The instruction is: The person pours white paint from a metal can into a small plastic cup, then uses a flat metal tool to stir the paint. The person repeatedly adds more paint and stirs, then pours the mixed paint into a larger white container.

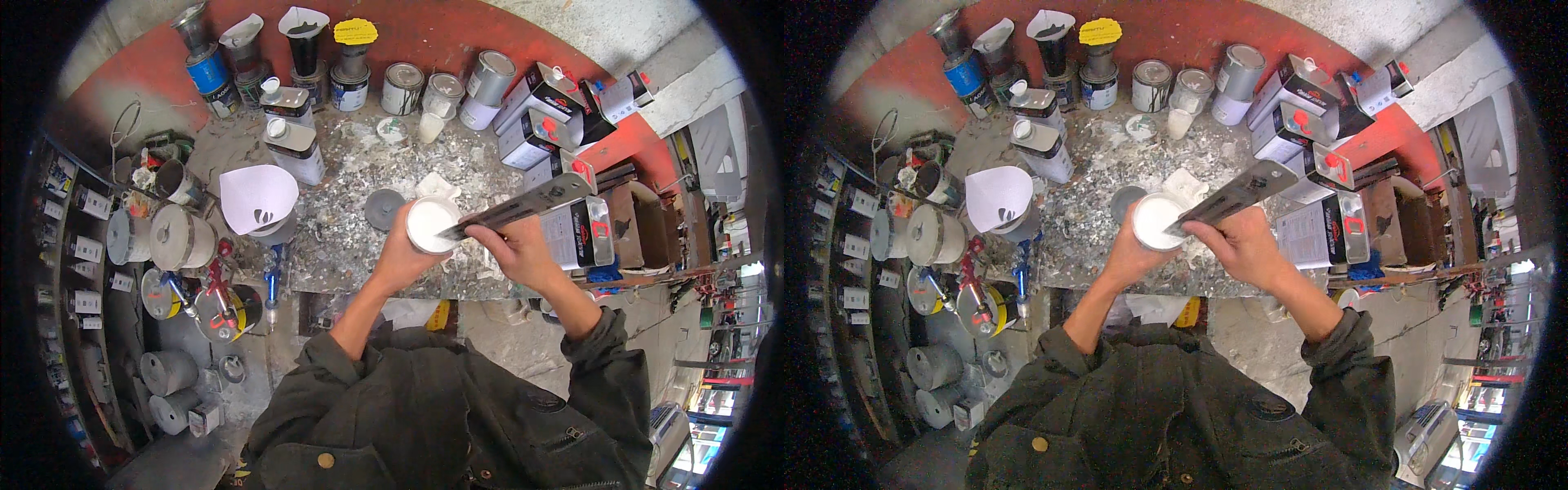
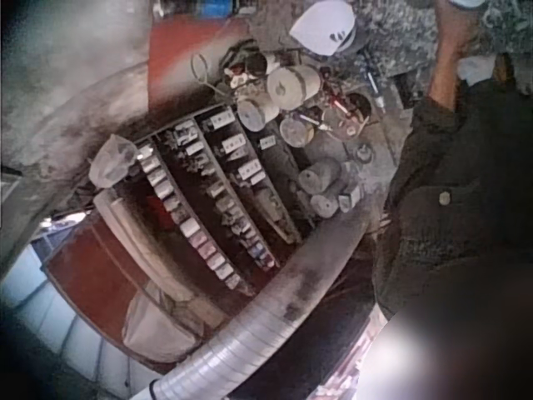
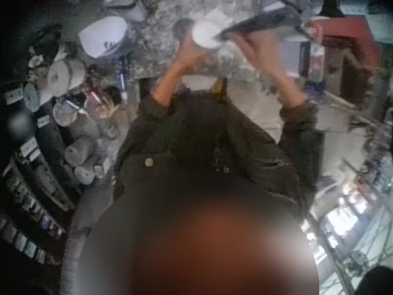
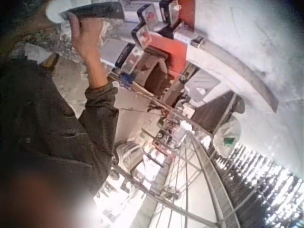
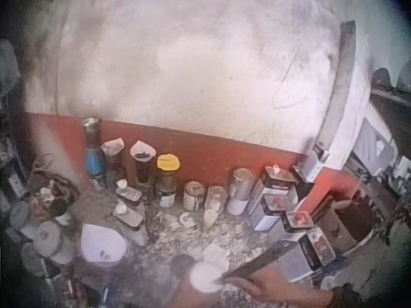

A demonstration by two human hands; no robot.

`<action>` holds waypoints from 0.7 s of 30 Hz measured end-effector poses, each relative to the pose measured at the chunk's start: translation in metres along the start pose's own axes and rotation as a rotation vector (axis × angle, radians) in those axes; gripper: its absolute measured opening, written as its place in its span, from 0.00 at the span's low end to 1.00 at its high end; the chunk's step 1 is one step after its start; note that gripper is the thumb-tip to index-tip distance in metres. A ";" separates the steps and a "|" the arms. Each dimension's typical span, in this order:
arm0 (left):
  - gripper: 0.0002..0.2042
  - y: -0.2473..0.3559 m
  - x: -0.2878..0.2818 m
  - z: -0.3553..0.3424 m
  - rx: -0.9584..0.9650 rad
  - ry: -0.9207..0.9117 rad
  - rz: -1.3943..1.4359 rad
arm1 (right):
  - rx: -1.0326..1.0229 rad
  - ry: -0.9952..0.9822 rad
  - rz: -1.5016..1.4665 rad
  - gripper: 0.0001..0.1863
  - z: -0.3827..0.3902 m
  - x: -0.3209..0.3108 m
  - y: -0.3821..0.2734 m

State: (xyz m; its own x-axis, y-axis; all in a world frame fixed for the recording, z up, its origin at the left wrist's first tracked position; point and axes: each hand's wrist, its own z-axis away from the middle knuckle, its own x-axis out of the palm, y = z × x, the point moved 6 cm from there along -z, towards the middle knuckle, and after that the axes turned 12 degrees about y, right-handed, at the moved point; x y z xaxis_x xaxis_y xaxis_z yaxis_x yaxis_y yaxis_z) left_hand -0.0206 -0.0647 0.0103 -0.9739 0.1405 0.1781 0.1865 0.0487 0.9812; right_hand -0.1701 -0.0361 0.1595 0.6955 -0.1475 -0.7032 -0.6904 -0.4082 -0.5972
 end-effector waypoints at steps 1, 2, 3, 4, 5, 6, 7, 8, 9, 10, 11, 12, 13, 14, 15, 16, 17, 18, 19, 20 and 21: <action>0.44 0.001 0.000 0.000 -0.008 0.007 -0.013 | 0.002 0.015 -0.052 0.08 0.000 0.001 -0.004; 0.43 0.002 0.001 0.000 -0.016 0.012 -0.027 | -0.024 0.028 -0.046 0.08 -0.001 0.000 -0.010; 0.42 0.004 0.001 -0.001 -0.014 0.006 -0.030 | -0.041 0.033 -0.040 0.08 -0.003 -0.004 -0.015; 0.42 0.005 0.002 -0.001 -0.012 -0.001 -0.032 | -0.059 0.041 -0.037 0.08 -0.007 -0.009 -0.020; 0.41 0.006 0.003 -0.001 -0.019 -0.011 -0.039 | -0.070 0.111 -0.023 0.07 -0.012 -0.016 -0.024; 0.41 0.007 0.003 -0.001 -0.036 -0.039 -0.004 | -0.085 0.136 -0.034 0.07 -0.018 -0.022 -0.028; 0.41 0.008 0.003 -0.001 -0.060 -0.067 0.025 | -0.123 0.142 -0.070 0.07 -0.025 -0.028 -0.032; 0.41 0.010 0.001 -0.003 -0.083 -0.098 0.054 | -0.155 0.143 -0.093 0.06 -0.033 -0.033 -0.035; 0.42 0.015 -0.002 -0.004 -0.063 -0.139 0.009 | -0.173 0.107 -0.151 0.06 -0.041 -0.035 -0.038; 0.42 0.018 -0.002 -0.006 -0.095 -0.223 -0.007 | -0.235 0.026 -0.199 0.06 -0.048 -0.033 -0.042; 0.43 0.022 -0.003 -0.009 -0.124 -0.310 -0.024 | -0.285 -0.063 -0.239 0.06 -0.056 -0.030 -0.044; 0.43 0.027 -0.003 -0.012 -0.152 -0.399 -0.042 | -0.334 -0.152 -0.277 0.06 -0.062 -0.028 -0.047; 0.45 0.030 -0.001 -0.017 -0.160 -0.496 -0.166 | -0.404 -0.217 -0.229 0.08 -0.067 -0.024 -0.049; 0.45 0.038 0.001 -0.019 -0.136 -0.556 -0.144 | -0.403 -0.236 -0.261 0.09 -0.071 -0.023 -0.049; 0.45 0.046 0.003 -0.020 -0.113 -0.614 -0.121 | -0.404 -0.257 -0.295 0.10 -0.075 -0.021 -0.049; 0.46 0.054 0.004 -0.021 -0.085 -0.668 -0.105 | -0.412 -0.298 -0.302 0.12 -0.077 -0.019 -0.048; 0.47 0.057 0.005 -0.021 -0.120 -0.721 -0.119 | -0.418 -0.303 -0.245 0.16 -0.079 -0.017 -0.046; 0.48 0.061 0.006 -0.024 -0.120 -0.701 -0.102 | -0.404 -0.279 -0.199 0.17 -0.080 -0.019 -0.042; 0.50 0.064 0.005 -0.025 -0.123 -0.676 -0.085 | -0.390 -0.258 -0.156 0.19 -0.080 -0.021 -0.039; 0.51 0.066 0.004 -0.025 -0.126 -0.650 -0.067 | -0.376 -0.238 -0.114 0.20 -0.079 -0.025 -0.034; 0.49 0.073 -0.001 -0.025 -0.033 -0.617 -0.074 | -0.409 -0.157 -0.114 0.24 -0.078 -0.027 -0.034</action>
State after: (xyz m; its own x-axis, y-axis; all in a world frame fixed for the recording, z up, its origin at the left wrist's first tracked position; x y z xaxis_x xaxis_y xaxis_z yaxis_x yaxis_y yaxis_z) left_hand -0.0088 -0.0861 0.0835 -0.7283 0.6839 0.0433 0.1074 0.0514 0.9929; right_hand -0.1500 -0.0888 0.2287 0.7020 0.0442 -0.7108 -0.4541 -0.7412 -0.4945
